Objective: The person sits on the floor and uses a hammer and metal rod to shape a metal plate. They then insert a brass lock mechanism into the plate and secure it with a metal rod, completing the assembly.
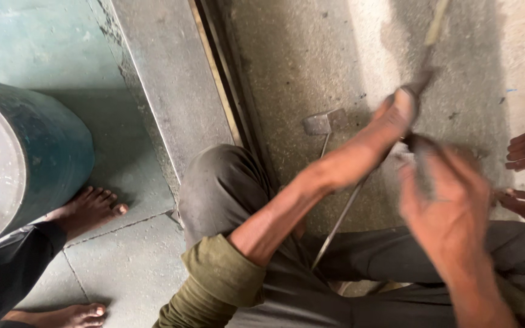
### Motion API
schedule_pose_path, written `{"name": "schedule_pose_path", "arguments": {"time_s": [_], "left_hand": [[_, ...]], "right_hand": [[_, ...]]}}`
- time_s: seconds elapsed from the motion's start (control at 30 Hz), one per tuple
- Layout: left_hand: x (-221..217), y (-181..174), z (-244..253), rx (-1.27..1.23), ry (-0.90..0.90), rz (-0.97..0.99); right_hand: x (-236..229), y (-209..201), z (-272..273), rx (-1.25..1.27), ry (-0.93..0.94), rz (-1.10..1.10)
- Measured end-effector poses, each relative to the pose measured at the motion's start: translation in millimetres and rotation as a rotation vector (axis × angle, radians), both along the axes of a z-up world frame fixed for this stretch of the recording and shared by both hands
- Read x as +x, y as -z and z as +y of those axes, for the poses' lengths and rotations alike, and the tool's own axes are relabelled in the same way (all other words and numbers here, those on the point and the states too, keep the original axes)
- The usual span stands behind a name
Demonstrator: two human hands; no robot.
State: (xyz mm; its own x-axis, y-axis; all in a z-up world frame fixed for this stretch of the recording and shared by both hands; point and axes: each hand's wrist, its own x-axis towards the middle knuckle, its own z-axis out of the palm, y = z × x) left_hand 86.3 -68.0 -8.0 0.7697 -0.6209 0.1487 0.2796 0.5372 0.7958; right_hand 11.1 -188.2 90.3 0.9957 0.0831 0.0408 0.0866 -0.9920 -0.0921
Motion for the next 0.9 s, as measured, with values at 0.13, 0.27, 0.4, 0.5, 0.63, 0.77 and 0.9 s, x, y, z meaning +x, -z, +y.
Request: {"name": "schedule_pose_path", "arguments": {"time_s": [0.13,0.27,0.4,0.5,0.63,0.77,0.9], "left_hand": [[-3,-18,-4,0.636,-0.211,-0.316],[3,-36,4,0.802,-0.142,-0.566],[22,-49,21,0.297,-0.195,-0.518],[19,-49,29,-0.036,-0.250,-0.264],[11,-31,31,-0.082,-0.021,0.197],[12,-10,26,0.119,0.092,0.345],[12,0,32,0.182,-0.165,0.022]], "right_hand": [[-18,29,-16,0.624,0.030,0.104],[-17,32,-22,1.260,0.278,0.015],[-14,12,-21,1.494,0.444,-0.014],[-17,-4,-16,1.504,0.408,0.016],[-17,-6,-10,1.434,0.419,-0.032],[-13,-6,-11,1.391,0.368,-0.033],[-13,-5,-12,1.305,0.342,-0.012]]}}
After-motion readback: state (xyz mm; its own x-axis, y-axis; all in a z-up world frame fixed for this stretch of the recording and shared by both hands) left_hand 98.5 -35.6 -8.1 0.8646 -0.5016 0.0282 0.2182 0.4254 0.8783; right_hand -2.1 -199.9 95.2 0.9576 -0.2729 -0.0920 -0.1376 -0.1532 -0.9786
